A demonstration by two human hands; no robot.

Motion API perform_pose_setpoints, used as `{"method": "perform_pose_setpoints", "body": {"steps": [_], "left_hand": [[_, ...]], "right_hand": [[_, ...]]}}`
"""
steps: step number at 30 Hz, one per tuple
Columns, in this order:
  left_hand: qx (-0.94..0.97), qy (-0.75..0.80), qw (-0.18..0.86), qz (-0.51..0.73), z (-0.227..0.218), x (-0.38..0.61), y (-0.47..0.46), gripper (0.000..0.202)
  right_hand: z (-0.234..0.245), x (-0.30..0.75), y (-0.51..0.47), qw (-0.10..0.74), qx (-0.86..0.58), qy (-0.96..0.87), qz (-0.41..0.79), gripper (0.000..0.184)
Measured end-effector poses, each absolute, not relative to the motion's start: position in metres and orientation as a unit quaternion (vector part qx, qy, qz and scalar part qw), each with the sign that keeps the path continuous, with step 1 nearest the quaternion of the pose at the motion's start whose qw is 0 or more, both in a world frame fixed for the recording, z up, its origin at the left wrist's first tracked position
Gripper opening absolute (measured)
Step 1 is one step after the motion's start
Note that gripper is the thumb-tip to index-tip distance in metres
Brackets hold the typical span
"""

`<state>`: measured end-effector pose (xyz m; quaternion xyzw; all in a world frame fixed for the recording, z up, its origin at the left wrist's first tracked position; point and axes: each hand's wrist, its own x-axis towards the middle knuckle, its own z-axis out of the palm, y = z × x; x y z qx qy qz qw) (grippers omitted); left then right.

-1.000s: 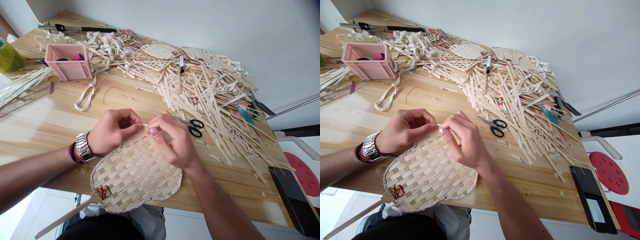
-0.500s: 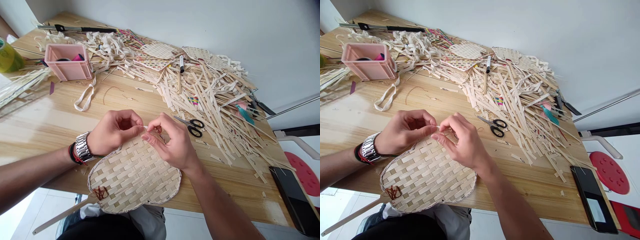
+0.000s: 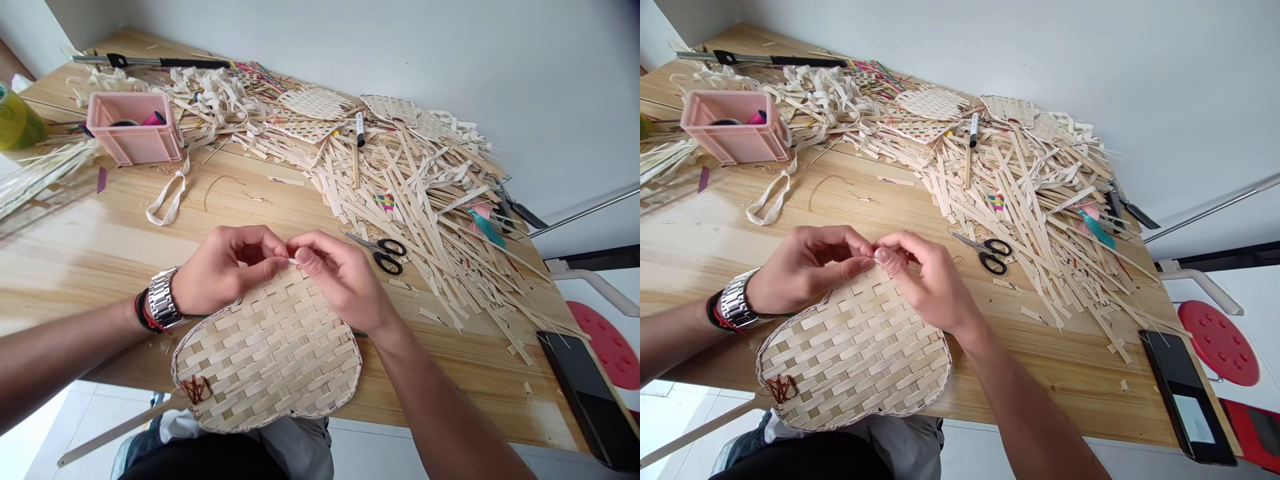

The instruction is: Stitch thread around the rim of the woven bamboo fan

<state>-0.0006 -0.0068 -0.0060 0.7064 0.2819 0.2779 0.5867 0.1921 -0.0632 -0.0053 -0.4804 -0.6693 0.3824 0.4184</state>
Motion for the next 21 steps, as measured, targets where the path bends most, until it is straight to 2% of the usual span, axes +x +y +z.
{"method": "perform_pose_setpoints", "body": {"steps": [3, 7, 16, 21], "left_hand": [[0.712, 0.29, 0.583, 0.263, -0.004, -0.001, -0.008, 0.012], [0.718, 0.289, 0.577, 0.259, -0.003, -0.001, -0.008, 0.013], [0.716, 0.29, 0.583, 0.25, -0.004, 0.001, -0.008, 0.014], [0.713, 0.289, 0.587, 0.254, -0.006, -0.001, -0.007, 0.013]], "right_hand": [[-0.004, 0.198, -0.061, 0.416, -0.474, -0.665, 0.4, 0.025], [-0.007, 0.202, -0.061, 0.414, -0.487, -0.655, 0.404, 0.022], [-0.015, 0.195, -0.058, 0.503, -0.465, -0.527, 0.504, 0.013], [-0.015, 0.189, -0.059, 0.56, -0.417, -0.42, 0.58, 0.034]]}}
